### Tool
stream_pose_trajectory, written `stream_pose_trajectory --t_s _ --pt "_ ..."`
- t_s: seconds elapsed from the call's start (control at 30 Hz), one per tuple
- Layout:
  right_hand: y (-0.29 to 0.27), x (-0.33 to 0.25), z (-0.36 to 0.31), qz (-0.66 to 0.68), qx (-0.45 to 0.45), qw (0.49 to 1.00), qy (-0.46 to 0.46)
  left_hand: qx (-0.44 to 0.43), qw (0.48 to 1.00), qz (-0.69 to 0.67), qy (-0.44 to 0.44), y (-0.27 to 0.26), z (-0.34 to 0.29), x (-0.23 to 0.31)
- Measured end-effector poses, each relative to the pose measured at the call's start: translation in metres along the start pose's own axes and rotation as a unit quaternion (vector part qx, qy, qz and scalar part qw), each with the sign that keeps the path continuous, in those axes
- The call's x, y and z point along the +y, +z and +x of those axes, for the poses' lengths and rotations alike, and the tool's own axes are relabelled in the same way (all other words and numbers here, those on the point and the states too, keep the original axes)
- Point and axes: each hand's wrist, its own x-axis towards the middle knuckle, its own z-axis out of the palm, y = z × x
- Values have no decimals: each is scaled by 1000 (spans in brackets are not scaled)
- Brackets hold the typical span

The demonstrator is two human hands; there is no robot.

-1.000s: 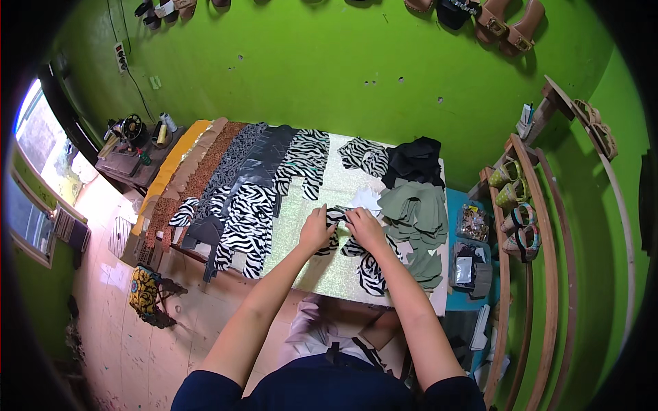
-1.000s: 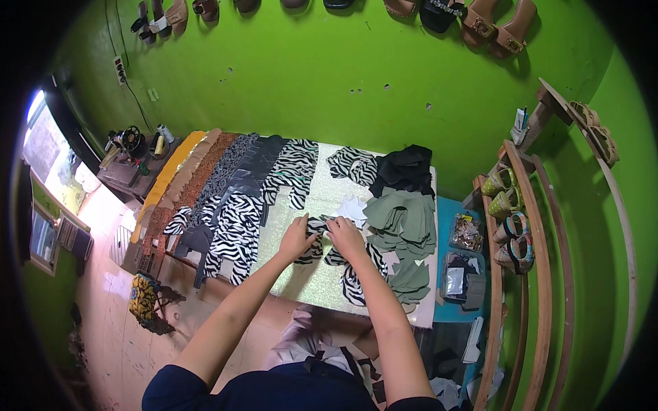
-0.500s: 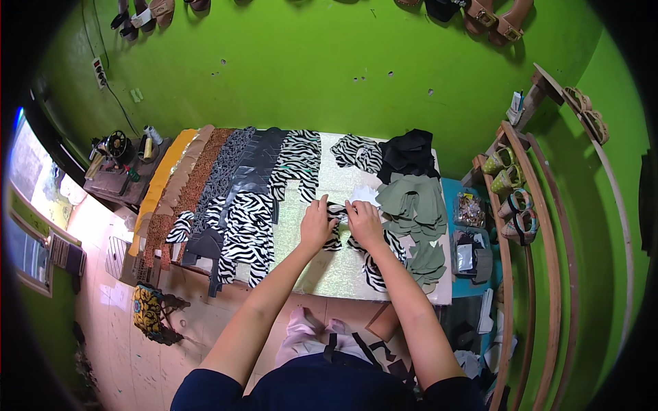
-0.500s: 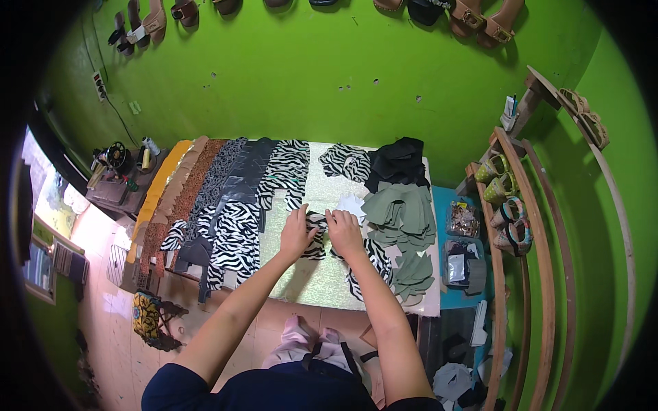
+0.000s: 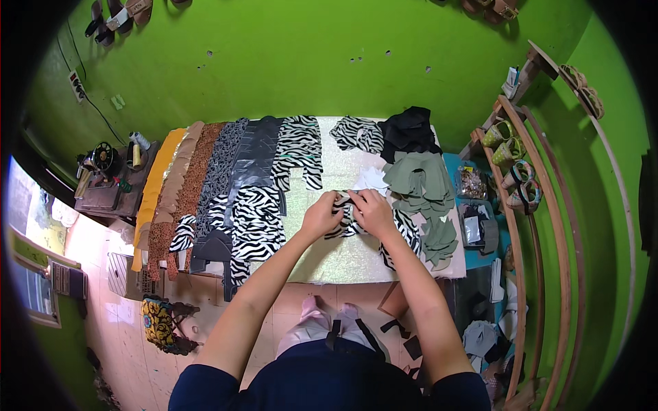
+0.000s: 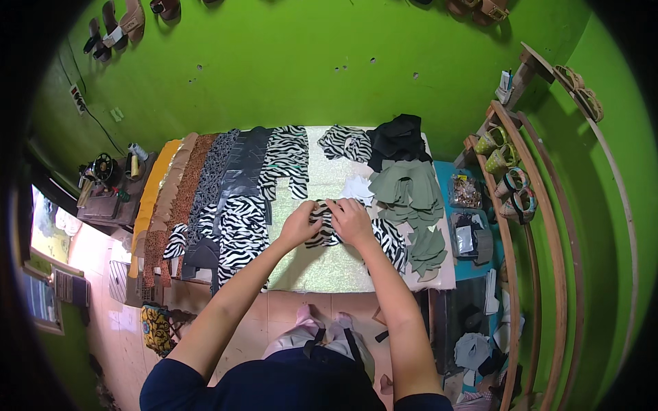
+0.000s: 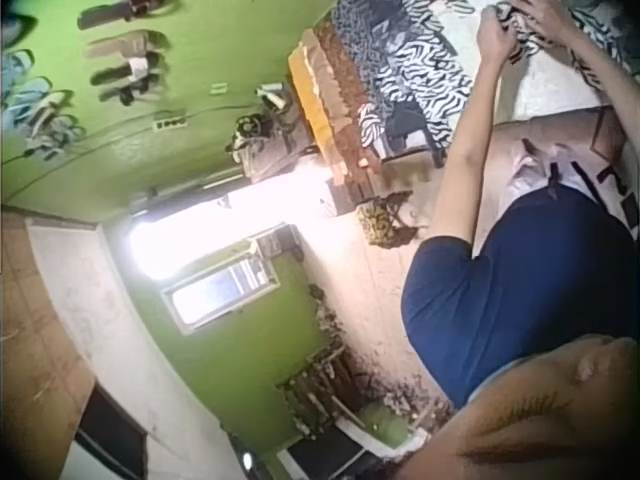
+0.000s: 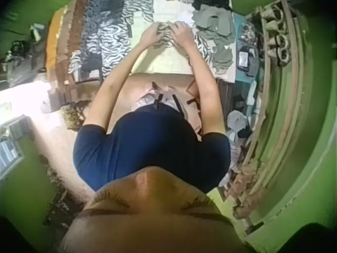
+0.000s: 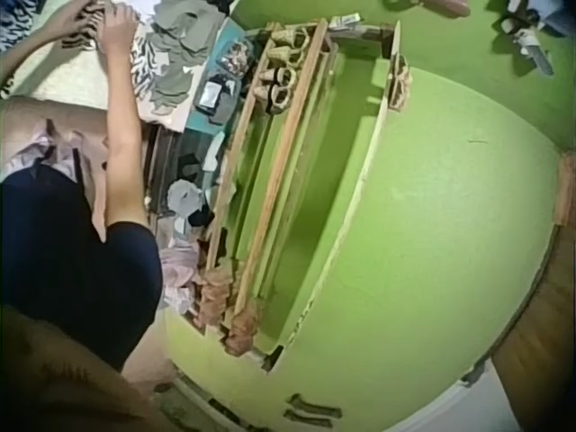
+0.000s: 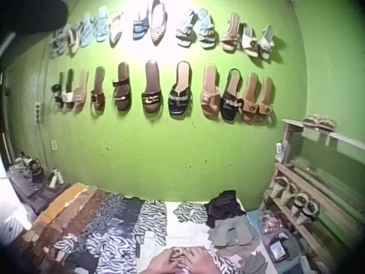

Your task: Organize and sort patterned fabric pieces on a workstation table.

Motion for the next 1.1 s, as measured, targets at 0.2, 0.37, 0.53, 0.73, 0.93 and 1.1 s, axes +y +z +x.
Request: stream_pose_trajectory --t_s 0.2,0.37,0.53,0.73,0.93,1.1 --pt "27 -15 -44 108 -142 980 83 -151 988 15 -36 11 -34 -35" --pt "51 -32 -91 74 -134 984 92 -111 979 172 -14 46 -76 -44" --pt "46 -30 -108 52 -72 990 106 5 979 195 59 66 -80 -37" --pt "21 -10 -126 -58 -13 967 247 -36 982 166 77 95 -72 -9" --pt "-5 -1 -164 -82 -198 947 239 -67 984 133 100 126 -86 24" --pt "-8 21 -156 78 -211 918 327 -63 992 99 47 139 -92 43"
